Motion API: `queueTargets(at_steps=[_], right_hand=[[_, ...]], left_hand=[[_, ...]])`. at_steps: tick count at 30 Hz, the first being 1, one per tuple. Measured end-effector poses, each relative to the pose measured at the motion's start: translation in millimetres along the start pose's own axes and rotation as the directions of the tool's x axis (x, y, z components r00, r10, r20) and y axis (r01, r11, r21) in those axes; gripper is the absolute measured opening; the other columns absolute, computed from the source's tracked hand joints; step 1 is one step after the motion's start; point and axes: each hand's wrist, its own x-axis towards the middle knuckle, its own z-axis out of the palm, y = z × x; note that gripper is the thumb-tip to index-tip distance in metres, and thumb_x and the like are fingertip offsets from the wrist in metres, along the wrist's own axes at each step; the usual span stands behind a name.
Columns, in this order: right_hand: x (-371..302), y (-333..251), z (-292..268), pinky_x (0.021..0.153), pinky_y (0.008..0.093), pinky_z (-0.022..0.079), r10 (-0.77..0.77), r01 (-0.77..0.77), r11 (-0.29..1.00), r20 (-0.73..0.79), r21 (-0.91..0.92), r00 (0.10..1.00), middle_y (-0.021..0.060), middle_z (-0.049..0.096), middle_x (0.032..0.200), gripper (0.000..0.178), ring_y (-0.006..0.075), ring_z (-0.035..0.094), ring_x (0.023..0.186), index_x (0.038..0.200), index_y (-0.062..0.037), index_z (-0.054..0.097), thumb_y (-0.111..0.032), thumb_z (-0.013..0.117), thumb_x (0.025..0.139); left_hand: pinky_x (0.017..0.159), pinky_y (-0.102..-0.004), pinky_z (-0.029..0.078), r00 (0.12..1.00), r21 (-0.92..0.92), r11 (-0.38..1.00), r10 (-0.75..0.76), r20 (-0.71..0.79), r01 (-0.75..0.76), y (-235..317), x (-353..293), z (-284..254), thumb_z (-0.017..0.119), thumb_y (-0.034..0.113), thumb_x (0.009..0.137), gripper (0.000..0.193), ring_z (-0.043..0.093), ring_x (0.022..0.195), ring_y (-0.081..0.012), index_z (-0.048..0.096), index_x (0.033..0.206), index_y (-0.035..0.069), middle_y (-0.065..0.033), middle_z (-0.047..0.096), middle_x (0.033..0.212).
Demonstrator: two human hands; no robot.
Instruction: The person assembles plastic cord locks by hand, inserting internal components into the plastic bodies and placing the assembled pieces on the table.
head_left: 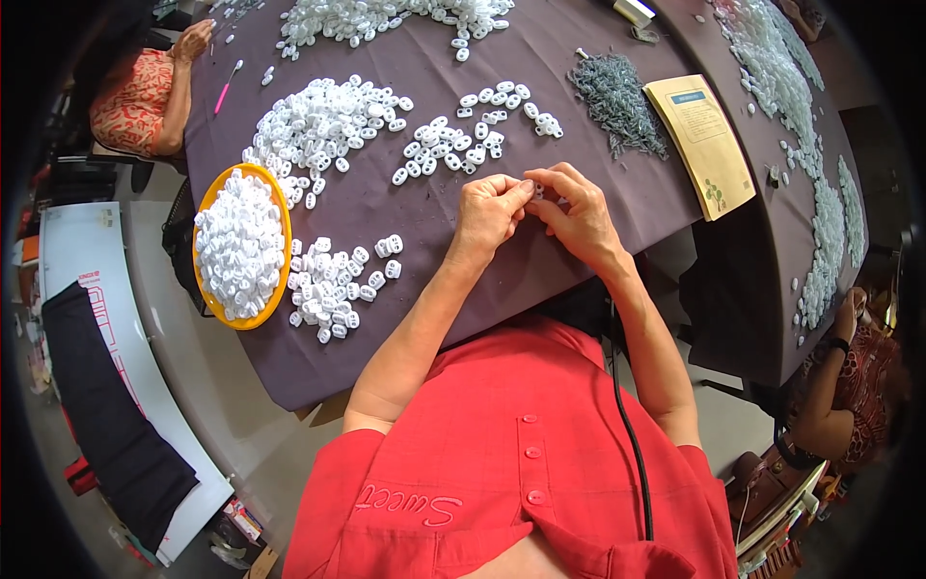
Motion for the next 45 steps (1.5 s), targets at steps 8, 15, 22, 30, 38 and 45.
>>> queueTargets(at_steps=[8, 15, 22, 30, 38, 45], right_hand=[[-3, 1, 2, 0.05, 0.0209, 0.047, -0.036, 0.036, 0.999, -0.008, 0.019, 0.999, 0.0035, 0.054, 0.088, 0.03, 0.0091, 0.057, 0.065, 0.105, -0.0001, 0.06, 0.005, 0.062, 0.076], [-4, 1, 3, 0.051, 0.0207, 0.048, -0.018, 0.018, 1.0, -0.054, 0.0, 0.998, 0.0043, 0.057, 0.092, 0.03, 0.0091, 0.058, 0.066, 0.106, 0.0004, 0.06, 0.004, 0.063, 0.076], [-5, 4, 3, 0.052, 0.022, 0.048, -0.004, 0.004, 1.0, -0.016, -0.007, 1.0, 0.0046, 0.058, 0.086, 0.026, 0.0099, 0.059, 0.065, 0.102, 0.0017, 0.061, 0.002, 0.063, 0.076], [-4, 2, 2, 0.05, 0.0225, 0.047, -0.071, 0.069, 0.996, -0.026, -0.057, 0.997, 0.006, 0.058, 0.085, 0.025, 0.0107, 0.058, 0.06, 0.101, 0.0018, 0.061, 0.002, 0.061, 0.077], [-4, -2, -3, 0.049, 0.0223, 0.047, -0.005, 0.005, 1.0, 0.033, 0.003, 0.999, 0.006, 0.058, 0.086, 0.024, 0.0105, 0.058, 0.059, 0.102, 0.002, 0.06, 0.002, 0.06, 0.077], [-4, -1, 2, 0.057, 0.0232, 0.046, -0.078, 0.076, 0.995, -0.025, -0.069, 0.997, 0.0055, 0.058, 0.086, 0.03, 0.0115, 0.058, 0.067, 0.104, 0.0009, 0.061, 0.004, 0.062, 0.074]], left_hand=[[0.032, -0.0172, 0.028, 0.999, -0.025, 1.0, -0.016, 0.048, 0.018, -2, 4, -3, 0.058, 0.018, 0.088, 0.02, 0.04, 0.037, -0.0024, 0.061, 0.073, 0.004, 0.0013, 0.051, 0.054], [0.031, -0.0157, 0.027, 1.0, 0.011, 1.0, 0.012, 0.003, -0.012, -4, 4, -1, 0.059, 0.017, 0.088, 0.018, 0.04, 0.037, -0.0012, 0.061, 0.078, 0.003, 0.0016, 0.052, 0.055], [0.034, -0.0183, 0.03, 0.998, 0.08, 0.995, 0.064, 0.023, -0.065, -7, 4, -3, 0.057, 0.016, 0.088, 0.021, 0.041, 0.038, -0.0028, 0.062, 0.075, 0.001, 0.0005, 0.053, 0.054], [0.035, -0.0187, 0.031, 0.996, 0.126, 0.988, 0.089, 0.012, -0.09, -9, 3, -2, 0.056, 0.016, 0.089, 0.022, 0.042, 0.039, -0.003, 0.063, 0.074, 0.0, 0.0002, 0.054, 0.055], [0.035, -0.0186, 0.032, 0.998, 0.142, 0.988, 0.062, 0.031, -0.066, -5, 1, -3, 0.056, 0.016, 0.089, 0.023, 0.042, 0.039, -0.0031, 0.062, 0.074, 0.0, 0.0002, 0.054, 0.055], [0.035, -0.0199, 0.032, 0.995, 0.17, 0.981, 0.096, -0.002, -0.094, -8, 1, -1, 0.056, 0.016, 0.089, 0.024, 0.043, 0.039, -0.0037, 0.062, 0.071, 0.001, -0.0002, 0.054, 0.054]])
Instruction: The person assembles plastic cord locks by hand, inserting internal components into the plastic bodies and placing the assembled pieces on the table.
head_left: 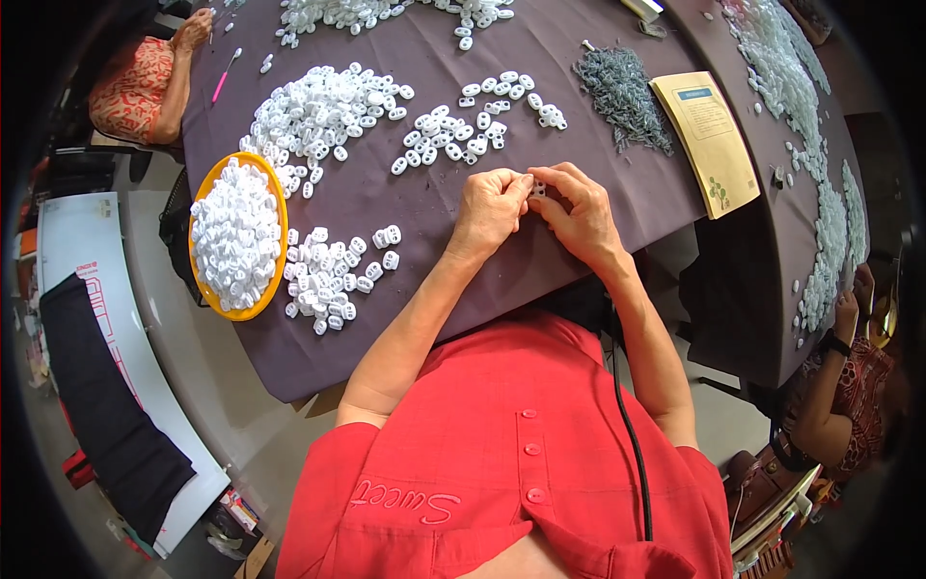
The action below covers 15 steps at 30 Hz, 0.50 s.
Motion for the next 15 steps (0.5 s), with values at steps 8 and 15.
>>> queueTargets(at_steps=[8, 15], right_hand=[[1, -5, -3, 0.058, 0.0216, 0.046, 0.06, -0.061, 0.998, 0.026, 0.03, 0.998, 0.0047, 0.056, 0.09, 0.036, 0.0101, 0.057, 0.07, 0.109, 0.0004, 0.059, 0.005, 0.062, 0.074], [1, 6, -1, 0.053, 0.0205, 0.047, 0.058, -0.06, 0.996, 0.03, 0.07, 0.998, 0.0047, 0.058, 0.088, 0.027, 0.009, 0.057, 0.065, 0.104, 0.0013, 0.061, 0.002, 0.063, 0.077]], left_hand=[[0.033, -0.0202, 0.031, 0.999, 0.0, 0.999, -0.041, 0.002, 0.041, 2, 1, -1, 0.056, 0.018, 0.088, 0.028, 0.043, 0.037, -0.004, 0.06, 0.066, 0.002, 0.0005, 0.051, 0.051], [0.029, -0.0177, 0.027, 0.997, -0.024, 0.998, -0.052, 0.048, 0.054, 2, 2, -3, 0.059, 0.023, 0.088, 0.026, 0.041, 0.035, -0.0018, 0.058, 0.068, 0.006, 0.0023, 0.051, 0.053]])
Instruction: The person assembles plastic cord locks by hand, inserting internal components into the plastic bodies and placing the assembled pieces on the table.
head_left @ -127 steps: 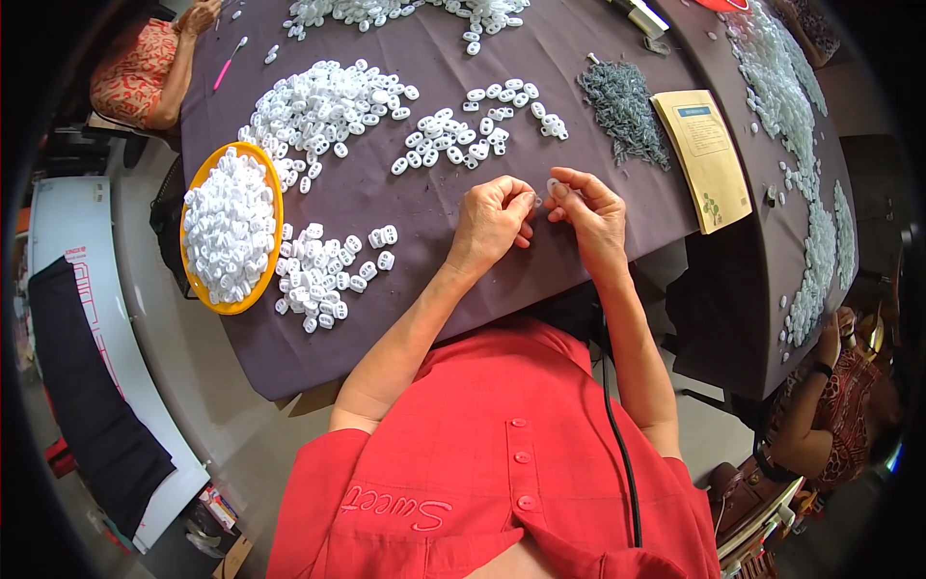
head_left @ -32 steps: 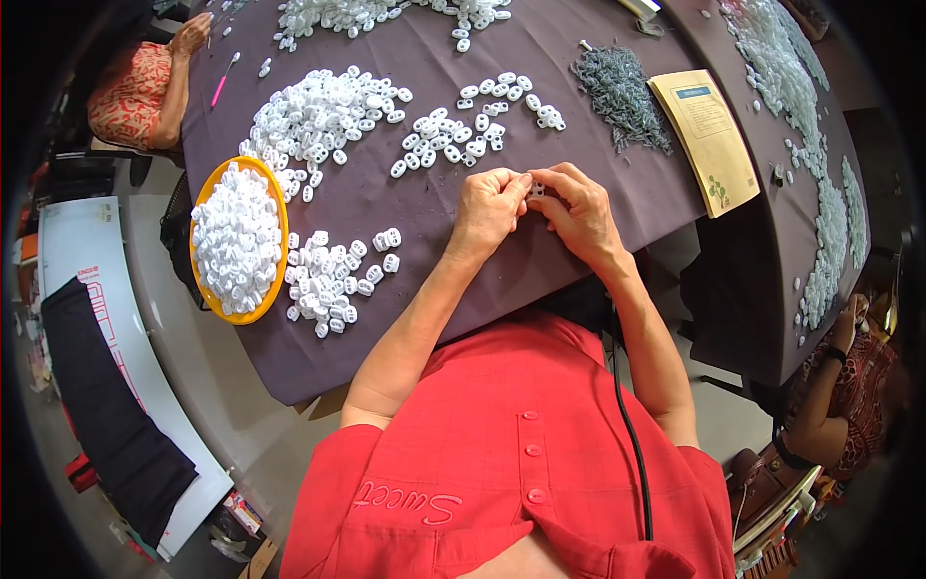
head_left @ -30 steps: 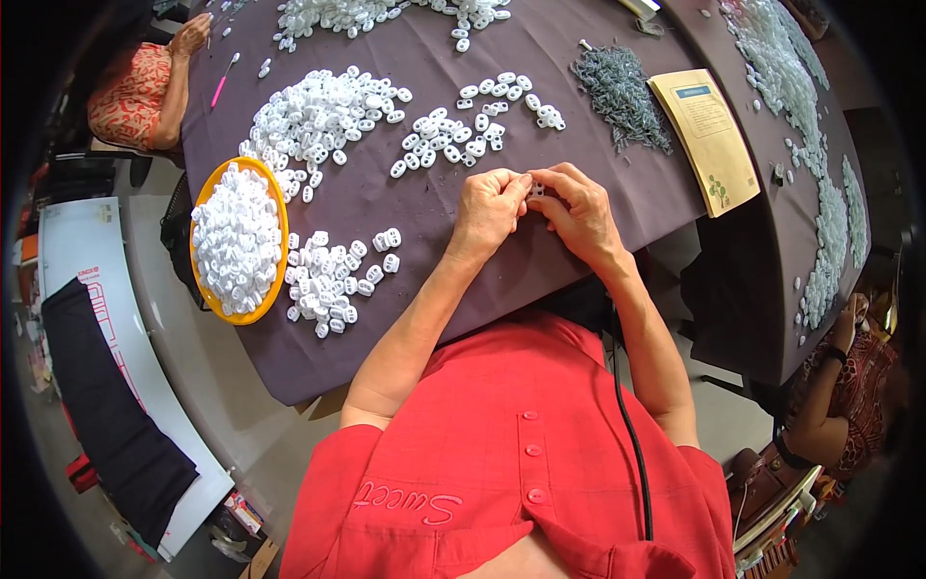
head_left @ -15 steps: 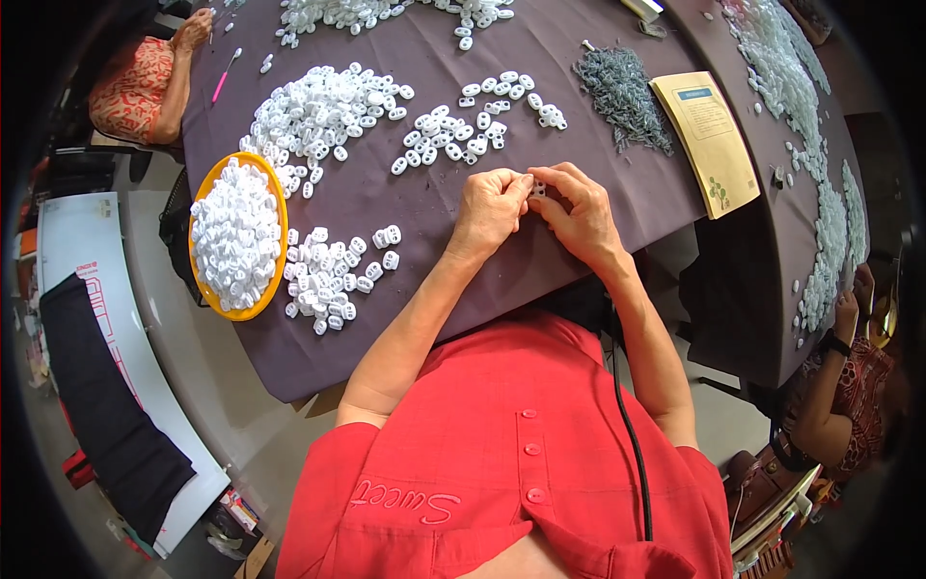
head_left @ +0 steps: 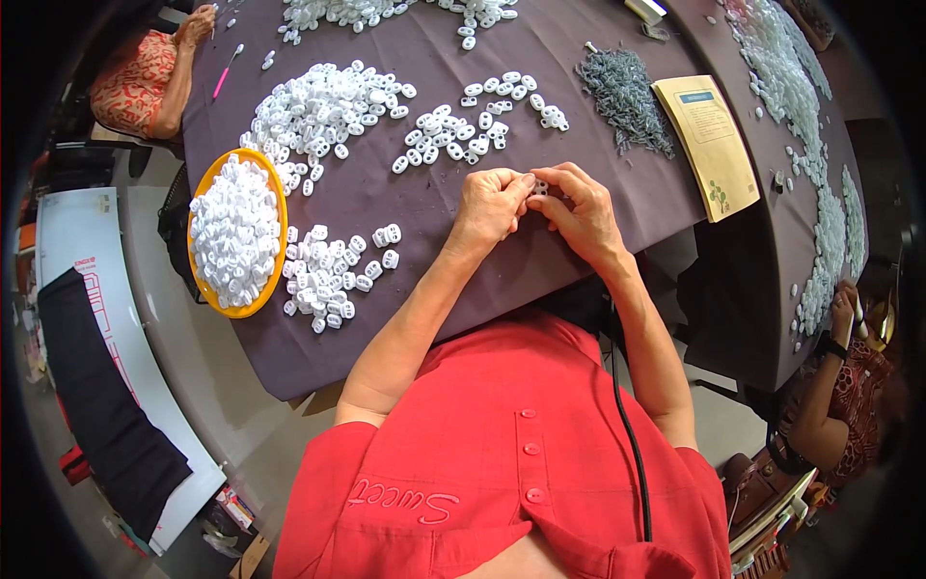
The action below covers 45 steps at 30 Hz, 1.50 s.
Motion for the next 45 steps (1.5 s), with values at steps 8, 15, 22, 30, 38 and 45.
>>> queueTargets(at_steps=[8, 15, 22, 30, 38, 45], right_hand=[[-2, -1, 2, 0.05, 0.0201, 0.046, -0.019, 0.019, 1.0, -0.029, 0.001, 0.999, 0.0048, 0.06, 0.086, 0.022, 0.0077, 0.057, 0.06, 0.101, 0.0018, 0.062, 0.001, 0.061, 0.079], [-3, -3, 3, 0.05, 0.0202, 0.046, 0.001, -0.001, 1.0, -0.031, 0.006, 1.0, 0.0044, 0.06, 0.085, 0.021, 0.0073, 0.056, 0.059, 0.1, 0.0007, 0.063, 0.0, 0.06, 0.079], [-2, -3, 3, 0.05, 0.0202, 0.046, 0.016, -0.016, 1.0, -0.012, 0.003, 1.0, 0.004, 0.061, 0.082, 0.021, 0.0072, 0.056, 0.058, 0.099, 0.0008, 0.063, 0.001, 0.06, 0.079], [-2, -2, 5, 0.048, 0.02, 0.045, -0.004, 0.004, 1.0, -0.037, -0.005, 0.999, 0.0041, 0.061, 0.082, 0.019, 0.0072, 0.056, 0.058, 0.097, 0.0007, 0.064, 0.001, 0.06, 0.079], [-1, -5, 5, 0.052, 0.0263, 0.046, 0.04, -0.04, 0.999, -0.052, -0.007, 0.998, 0.007, 0.06, 0.075, 0.017, 0.0141, 0.059, 0.059, 0.093, -0.0019, 0.064, -0.003, 0.065, 0.077], [-2, -6, 4, 0.051, 0.0263, 0.046, 0.058, -0.058, 0.998, -0.034, -0.004, 0.998, 0.0068, 0.06, 0.073, 0.016, 0.0139, 0.058, 0.057, 0.093, -0.0017, 0.064, -0.003, 0.065, 0.077]], left_hand=[[0.029, -0.0173, 0.027, 1.0, -0.04, 0.999, -0.007, 0.02, 0.007, -2, 1, -2, 0.06, 0.022, 0.088, 0.023, 0.041, 0.035, -0.0016, 0.06, 0.072, 0.006, 0.0023, 0.051, 0.053], [0.031, -0.0176, 0.031, 0.998, -0.041, 0.998, -0.055, 0.031, 0.056, 4, -3, -4, 0.058, 0.02, 0.088, 0.022, 0.044, 0.037, -0.003, 0.063, 0.076, 0.002, 0.0003, 0.053, 0.054], [0.031, -0.0163, 0.031, 0.997, -0.002, 0.998, -0.065, 0.05, 0.065, 5, -4, -5, 0.058, 0.022, 0.089, 0.021, 0.044, 0.037, -0.0015, 0.063, 0.078, 0.004, 0.0021, 0.053, 0.055], [0.031, -0.0166, 0.032, 0.995, 0.014, 0.997, -0.083, 0.061, 0.082, 7, -5, -6, 0.058, 0.022, 0.089, 0.022, 0.045, 0.038, -0.0019, 0.064, 0.077, 0.004, 0.0018, 0.053, 0.055], [0.031, -0.0168, 0.033, 0.991, 0.007, 0.993, -0.116, 0.072, 0.116, 12, -4, -6, 0.058, 0.02, 0.088, 0.022, 0.045, 0.038, -0.0019, 0.064, 0.075, 0.004, 0.0015, 0.053, 0.054], [0.031, -0.0168, 0.032, 0.984, 0.021, 0.987, -0.163, 0.078, 0.162, 14, -2, -8, 0.058, 0.02, 0.088, 0.022, 0.045, 0.038, -0.0022, 0.063, 0.072, 0.004, 0.0015, 0.053, 0.053]])
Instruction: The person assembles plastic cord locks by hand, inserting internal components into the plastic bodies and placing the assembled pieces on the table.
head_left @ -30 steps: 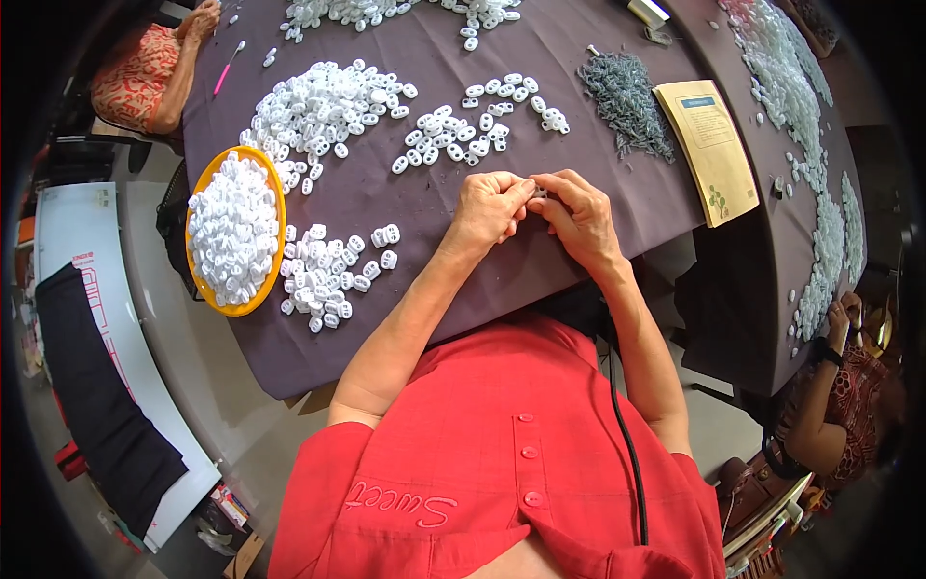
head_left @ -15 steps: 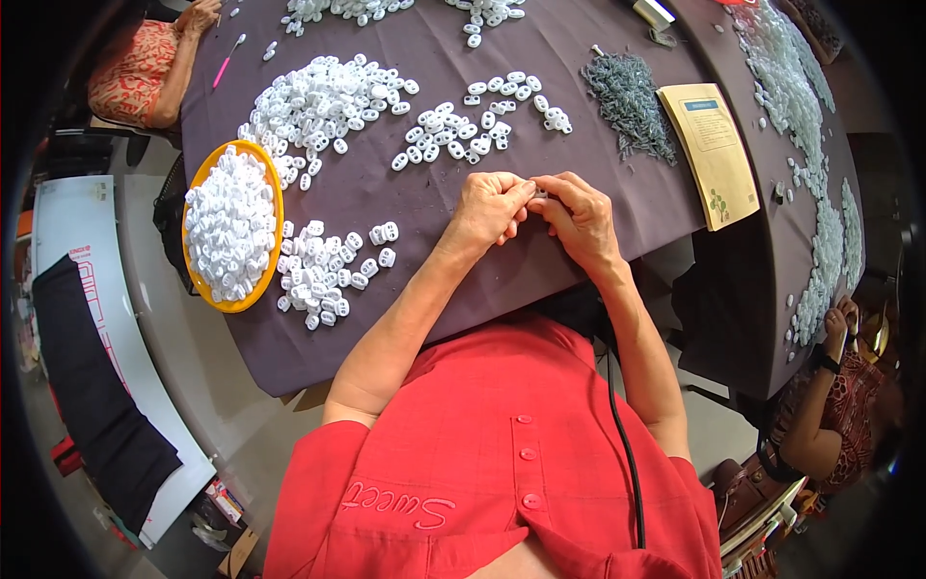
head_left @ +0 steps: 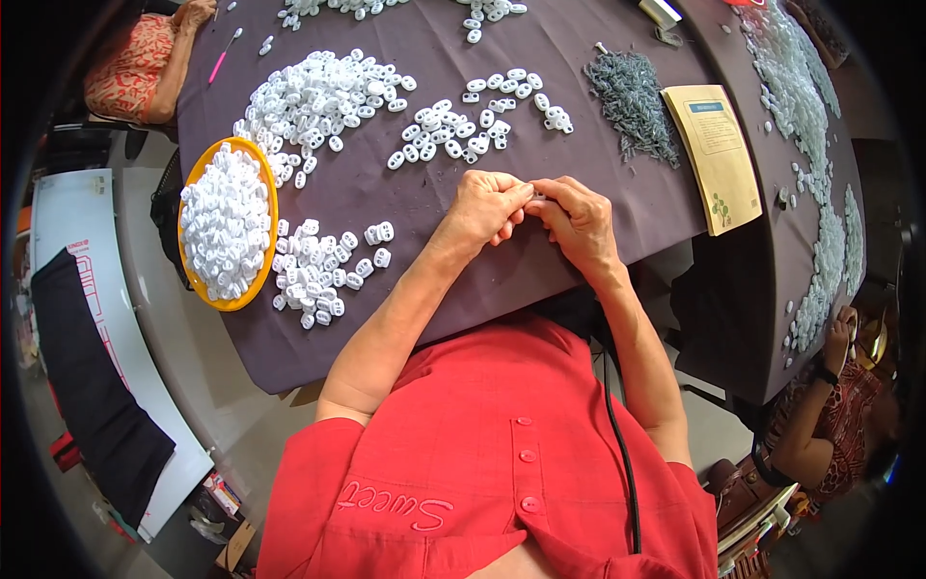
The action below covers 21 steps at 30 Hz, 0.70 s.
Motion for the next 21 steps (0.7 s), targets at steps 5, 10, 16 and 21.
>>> queueTargets(at_steps=[5, 10, 16, 21], right_hand=[[0.3, 1.4, 1.3, 0.053, 0.0276, 0.047, -0.057, 0.056, 0.998, -0.022, -0.043, 0.998, 0.008, 0.061, 0.074, 0.017, 0.0167, 0.06, 0.06, 0.092, -0.0019, 0.064, -0.003, 0.065, 0.076], [0.0, 3.4, 2.3, 0.057, 0.0297, 0.049, -0.122, 0.119, 0.989, -0.037, -0.093, 0.992, 0.0097, 0.061, 0.075, 0.018, 0.0215, 0.062, 0.065, 0.093, -0.002, 0.062, -0.003, 0.065, 0.075], [-0.7, 4.2, 3.5, 0.058, 0.0305, 0.049, -0.118, 0.112, 0.989, -0.058, -0.093, 0.991, 0.0106, 0.061, 0.075, 0.018, 0.0229, 0.061, 0.065, 0.091, -0.0013, 0.062, -0.004, 0.065, 0.074], [1.3, 0.7, 0.2, 0.053, 0.0253, 0.048, 0.009, -0.009, 1.0, -0.013, 0.012, 1.0, 0.007, 0.059, 0.074, 0.021, 0.0147, 0.059, 0.06, 0.097, -0.0002, 0.062, -0.003, 0.064, 0.077]], left_hand=[[0.031, -0.0169, 0.032, 1.0, -0.008, 1.0, -0.012, 0.013, 0.012, 1.4, 0.0, -0.4, 0.058, 0.019, 0.088, 0.022, 0.045, 0.038, -0.0024, 0.063, 0.072, 0.004, 0.0015, 0.053, 0.053], [0.031, -0.0168, 0.032, 0.999, -0.037, 0.999, -0.021, 0.028, 0.022, 1.7, 0.6, -2.1, 0.058, 0.02, 0.088, 0.023, 0.045, 0.038, -0.0027, 0.062, 0.071, 0.004, 0.0014, 0.053, 0.053], [0.031, -0.0169, 0.032, 0.998, -0.052, 0.999, -0.006, 0.056, 0.009, -0.4, 1.6, -2.6, 0.058, 0.021, 0.088, 0.024, 0.045, 0.038, -0.003, 0.062, 0.072, 0.004, 0.0016, 0.053, 0.053], [0.031, -0.0174, 0.033, 0.999, -0.069, 0.997, 0.032, 0.005, -0.032, -6.9, 2.9, 2.4, 0.058, 0.022, 0.089, 0.024, 0.046, 0.038, -0.0034, 0.061, 0.073, 0.004, 0.0015, 0.053, 0.054]])
